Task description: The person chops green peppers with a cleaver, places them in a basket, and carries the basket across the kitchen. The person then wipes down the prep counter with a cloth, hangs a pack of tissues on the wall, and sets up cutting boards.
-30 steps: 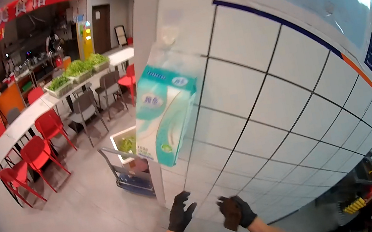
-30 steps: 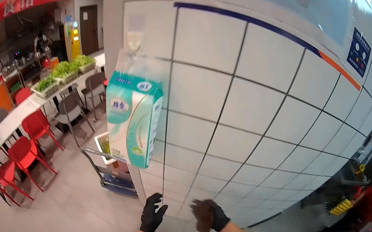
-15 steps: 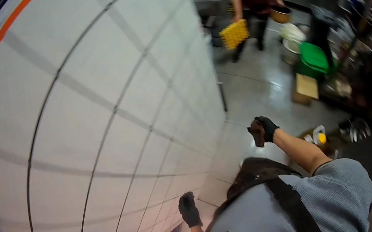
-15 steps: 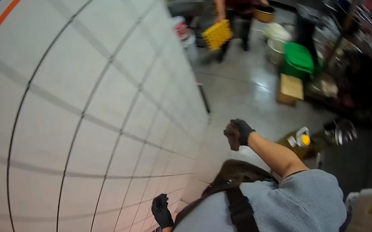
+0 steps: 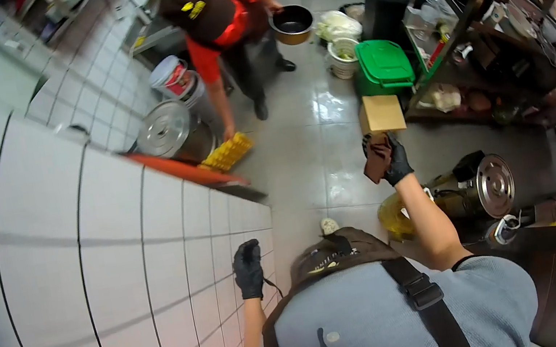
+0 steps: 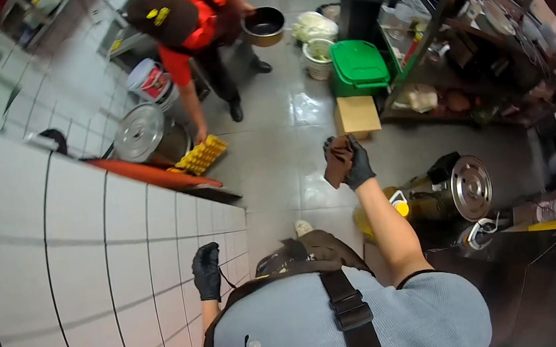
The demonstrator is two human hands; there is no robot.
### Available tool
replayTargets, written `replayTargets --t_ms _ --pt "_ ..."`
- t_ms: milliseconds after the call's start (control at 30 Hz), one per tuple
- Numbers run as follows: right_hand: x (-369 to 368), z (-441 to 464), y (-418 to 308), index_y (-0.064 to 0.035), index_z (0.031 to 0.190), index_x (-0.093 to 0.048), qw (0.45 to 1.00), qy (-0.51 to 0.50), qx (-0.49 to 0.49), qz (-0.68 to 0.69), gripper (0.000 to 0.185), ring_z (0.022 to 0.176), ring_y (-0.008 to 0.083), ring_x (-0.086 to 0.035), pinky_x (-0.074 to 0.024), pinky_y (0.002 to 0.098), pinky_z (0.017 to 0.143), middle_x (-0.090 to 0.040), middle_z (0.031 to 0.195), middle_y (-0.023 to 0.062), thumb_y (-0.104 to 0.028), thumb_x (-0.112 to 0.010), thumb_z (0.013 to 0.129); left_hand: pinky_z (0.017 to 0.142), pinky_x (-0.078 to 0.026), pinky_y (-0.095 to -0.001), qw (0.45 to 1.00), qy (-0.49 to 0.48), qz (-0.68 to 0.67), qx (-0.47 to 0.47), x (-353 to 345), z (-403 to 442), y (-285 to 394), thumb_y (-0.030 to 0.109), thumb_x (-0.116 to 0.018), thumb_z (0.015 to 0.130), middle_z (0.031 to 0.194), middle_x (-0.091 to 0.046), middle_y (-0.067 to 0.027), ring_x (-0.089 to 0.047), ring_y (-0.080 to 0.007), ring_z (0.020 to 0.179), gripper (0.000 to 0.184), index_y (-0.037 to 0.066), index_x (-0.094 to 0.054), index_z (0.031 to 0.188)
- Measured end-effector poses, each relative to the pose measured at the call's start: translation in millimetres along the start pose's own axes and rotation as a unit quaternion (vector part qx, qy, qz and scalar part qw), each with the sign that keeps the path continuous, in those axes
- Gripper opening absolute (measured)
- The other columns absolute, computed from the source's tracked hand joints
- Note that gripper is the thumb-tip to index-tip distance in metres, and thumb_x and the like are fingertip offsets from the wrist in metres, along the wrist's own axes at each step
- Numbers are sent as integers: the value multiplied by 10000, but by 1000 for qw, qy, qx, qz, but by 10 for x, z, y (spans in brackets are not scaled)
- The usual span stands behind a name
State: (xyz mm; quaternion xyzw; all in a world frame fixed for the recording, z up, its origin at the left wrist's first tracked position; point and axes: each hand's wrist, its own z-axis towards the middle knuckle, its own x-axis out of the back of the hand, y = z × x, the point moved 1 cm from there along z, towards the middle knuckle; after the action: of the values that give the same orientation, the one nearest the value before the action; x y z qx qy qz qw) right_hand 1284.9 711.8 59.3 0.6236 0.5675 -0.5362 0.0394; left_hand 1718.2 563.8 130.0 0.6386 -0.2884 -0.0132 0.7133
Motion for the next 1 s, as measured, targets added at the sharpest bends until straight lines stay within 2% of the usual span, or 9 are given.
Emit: replayTargets --t_ms 100,200,300,433,633,733,767,900,1000 --pt "-146 277 -221 -51 1048 -554 998 65 13 1 403 915 301 -573 -492 387 812 -593 1018 157 -411 -503 872 781 -463 -291 999 -32 4 20 -105 491 -156 113 -575 851 894 -639 -92 -594 -176 853 146 16 -611 954" --pt "-558 544 -793 -34 1078 -533 982 -63 66 167 375 957 293 -564 -493 387 812 -586 1030 168 -346 -532 869 778 -463 -293 996 -54 48 60 -309 1046 -160 114 -574 851 890 -640 -90 -597 -185 849 138 23 -615 946" --pt "-674 898 -1258 -44 1174 -497 982 -98 49 152 408 1045 267 -530 -481 387 867 -549 1111 154 -323 -527 878 774 -459 -301 994 -73 38 73 -539 1704 -239 168 -586 846 896 -647 -95 -600 -198 844 170 34 -625 943" --pt "-299 1573 -1655 -27 1127 -507 976 150 158 -14 311 948 243 -561 -466 323 836 -560 1086 126 -227 -477 890 777 -448 -304 993 -118 2 15 -1044 2814 -166 218 -578 853 889 -644 -95 -597 -202 833 218 26 -628 942" --pt "310 2055 -2147 -19 1140 -506 941 204 264 -56 328 984 218 -536 -473 325 799 -561 1079 105 -232 -461 895 781 -449 -272 964 -259 -62 -27 -2000 4515 419 129 -577 852 908 -636 -91 -593 -167 853 175 -12 -604 952" --pt "385 2066 -2342 -25 1167 -497 950 233 190 81 333 983 232 -534 -476 351 795 -542 1118 122 -214 -461 896 808 -443 -262 946 -314 -55 -48 -2569 5164 927 114 -546 866 916 -634 -91 -587 -159 859 165 -11 -603 957" --pt "961 2135 -2306 -26 1180 -492 975 -12 163 150 335 1012 262 -522 -471 371 829 -515 1164 148 -200 -461 895 810 -443 -260 939 -330 -75 -55 -2765 5311 1014 111 -555 863 919 -635 -88 -588 -155 864 166 -13 -602 961" --pt "302 2300 -2342 -31 1194 -472 892 309 316 97 345 1052 264 -516 -454 382 903 -528 1153 132 -200 -458 892 810 -450 -257 903 -406 -108 -91 -3893 5944 1379 107 -579 852 928 -637 -77 -592 -147 869 178 -12 -601 982" --pt "893 2640 -2438 -10 1229 -447 925 109 260 256 379 1075 294 -509 -444 402 917 -487 1223 169 -168 -454 884 799 -455 -261 881 -425 -59 -202 -4924 6514 1746 113 -587 847 943 -638 -68 -590 -142 862 186 -3 -602 992"
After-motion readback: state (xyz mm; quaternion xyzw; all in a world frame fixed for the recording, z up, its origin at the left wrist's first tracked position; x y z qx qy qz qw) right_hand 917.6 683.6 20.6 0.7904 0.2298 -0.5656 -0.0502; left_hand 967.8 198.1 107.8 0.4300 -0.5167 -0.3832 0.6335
